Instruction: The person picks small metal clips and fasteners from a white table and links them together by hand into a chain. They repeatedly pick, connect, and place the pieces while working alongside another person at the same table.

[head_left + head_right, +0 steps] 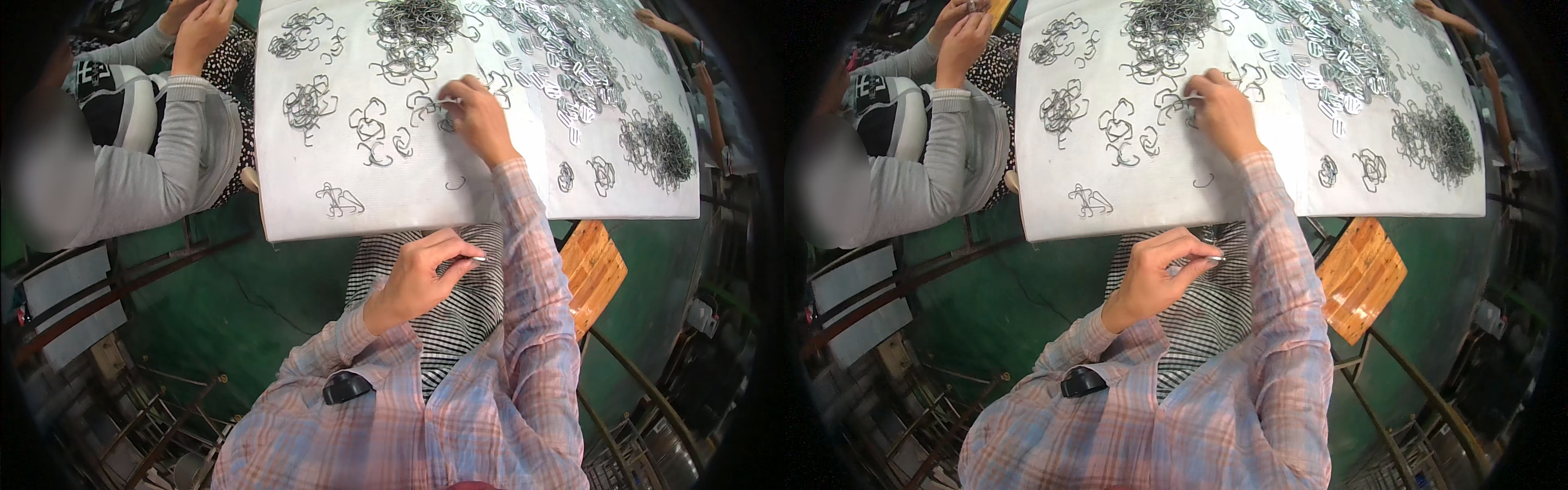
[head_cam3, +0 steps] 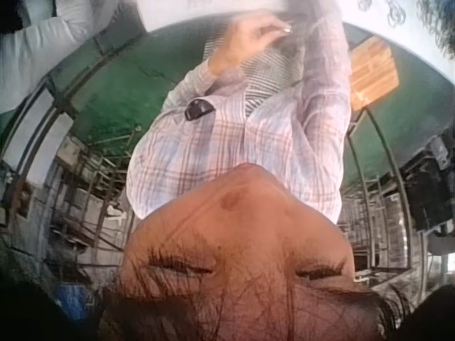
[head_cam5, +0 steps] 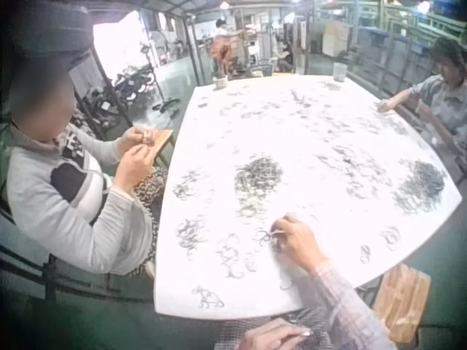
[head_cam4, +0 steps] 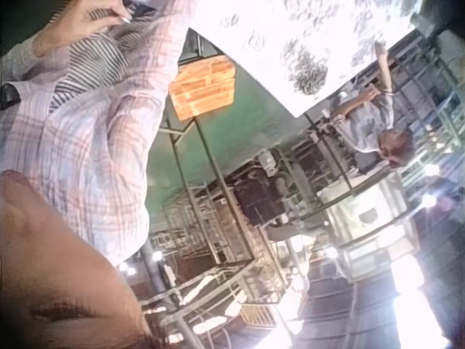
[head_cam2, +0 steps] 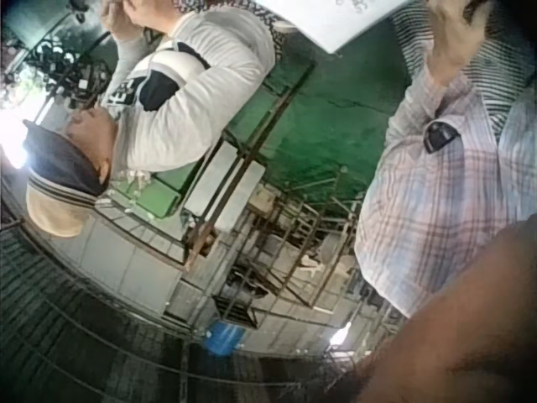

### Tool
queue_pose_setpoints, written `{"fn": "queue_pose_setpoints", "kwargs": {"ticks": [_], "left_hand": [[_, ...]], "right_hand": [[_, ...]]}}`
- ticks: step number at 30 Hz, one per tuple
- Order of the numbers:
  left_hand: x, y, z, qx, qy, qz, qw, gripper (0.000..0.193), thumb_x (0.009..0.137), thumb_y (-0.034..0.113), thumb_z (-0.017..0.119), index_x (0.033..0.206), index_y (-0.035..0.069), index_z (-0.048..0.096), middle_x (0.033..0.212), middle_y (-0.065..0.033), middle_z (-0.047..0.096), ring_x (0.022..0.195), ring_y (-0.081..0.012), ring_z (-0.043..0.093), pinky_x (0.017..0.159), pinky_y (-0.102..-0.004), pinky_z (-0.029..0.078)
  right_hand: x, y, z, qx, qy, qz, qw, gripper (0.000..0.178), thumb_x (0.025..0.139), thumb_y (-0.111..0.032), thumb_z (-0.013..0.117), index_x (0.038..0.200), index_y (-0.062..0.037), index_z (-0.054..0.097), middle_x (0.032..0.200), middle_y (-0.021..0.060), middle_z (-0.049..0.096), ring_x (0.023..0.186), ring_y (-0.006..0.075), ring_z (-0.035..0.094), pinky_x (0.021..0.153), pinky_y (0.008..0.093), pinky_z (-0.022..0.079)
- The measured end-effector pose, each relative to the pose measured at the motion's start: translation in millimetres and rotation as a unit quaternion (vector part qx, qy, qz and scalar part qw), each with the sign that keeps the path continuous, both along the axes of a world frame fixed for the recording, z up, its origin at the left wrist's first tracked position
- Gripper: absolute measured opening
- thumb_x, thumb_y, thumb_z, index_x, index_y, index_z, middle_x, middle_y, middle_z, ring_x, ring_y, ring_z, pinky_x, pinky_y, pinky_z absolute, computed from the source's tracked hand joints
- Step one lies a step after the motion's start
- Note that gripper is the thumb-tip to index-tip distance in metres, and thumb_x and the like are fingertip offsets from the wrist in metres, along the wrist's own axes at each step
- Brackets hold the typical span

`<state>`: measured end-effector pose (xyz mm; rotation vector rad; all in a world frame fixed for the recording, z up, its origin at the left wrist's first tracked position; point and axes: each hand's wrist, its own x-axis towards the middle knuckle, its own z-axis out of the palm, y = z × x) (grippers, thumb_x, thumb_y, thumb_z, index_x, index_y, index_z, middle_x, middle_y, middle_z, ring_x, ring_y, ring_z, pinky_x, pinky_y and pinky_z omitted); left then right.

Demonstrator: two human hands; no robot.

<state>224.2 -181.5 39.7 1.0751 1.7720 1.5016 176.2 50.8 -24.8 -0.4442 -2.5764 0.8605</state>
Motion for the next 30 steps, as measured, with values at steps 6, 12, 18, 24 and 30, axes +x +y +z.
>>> {"fn": "queue_pose_setpoints", "kwargs": {"ticks": [6, 12, 18, 24, 30], "left_hand": [[2, 1, 8, -0.005, -0.003, -0.006, 1.0, 0.019, 0.08, -0.006, 0.072, 0.097, 0.002, 0.074, 0.087, -0.0101, 0.07, 0.076, -0.0182, 0.068, 0.068, -0.0286, 0.053], [5, -1, 2, 0.015, -0.004, 0.001, 1.0, 0.021, 0.079, -0.008, 0.071, 0.097, 0.002, 0.074, 0.086, -0.0106, 0.07, 0.075, -0.019, 0.067, 0.066, -0.0284, 0.053], [3, -1, 8, 0.01, -0.007, -0.02, 1.0, 0.023, 0.077, -0.01, 0.071, 0.097, 0.002, 0.074, 0.086, -0.0109, 0.069, 0.075, -0.0187, 0.067, 0.066, -0.0277, 0.053], [3, 2, 9, -0.018, 0.005, -0.031, 0.999, 0.021, 0.076, -0.01, 0.071, 0.094, 0.001, 0.073, 0.087, -0.0108, 0.071, 0.078, -0.0191, 0.068, 0.07, -0.0283, 0.053], [5, 6, 5, -0.006, 0.042, -0.03, 0.999, 0.021, 0.078, -0.008, 0.071, 0.096, 0.003, 0.073, 0.085, -0.009, 0.069, 0.072, -0.0187, 0.066, 0.063, -0.0279, 0.05]], "right_hand": [[-21, -3, -1, 0.074, -0.134, 0.059, 0.986, 0.009, 0.085, -0.014, 0.068, 0.087, -0.0057, 0.064, 0.098, 0.008, 0.063, 0.088, 0.0307, 0.064, 0.075, 0.0409, 0.051], [8, 8, 4, -0.044, -0.011, -0.005, 0.999, 0.005, 0.087, -0.004, 0.065, 0.09, -0.0005, 0.063, 0.091, 0.0122, 0.069, 0.081, 0.0276, 0.067, 0.074, 0.0362, 0.052], [146, 70, 17, -0.183, 0.049, -0.311, 0.931, 0.013, 0.087, -0.012, 0.073, 0.092, 0.0005, 0.074, 0.071, 0.0044, 0.069, 0.058, 0.0088, 0.06, 0.054, 0.0231, 0.048], [240, 101, 19, -0.196, -0.016, -0.364, 0.91, 0.014, 0.088, -0.014, 0.073, 0.095, -0.0016, 0.075, 0.075, 0.0027, 0.07, 0.06, 0.0076, 0.062, 0.051, 0.0227, 0.048], [262, 135, 4, -0.207, 0.004, -0.371, 0.905, 0.018, 0.087, -0.013, 0.071, 0.103, -0.0046, 0.076, 0.079, 0.0048, 0.072, 0.069, 0.0097, 0.066, 0.06, 0.026, 0.051]]}}
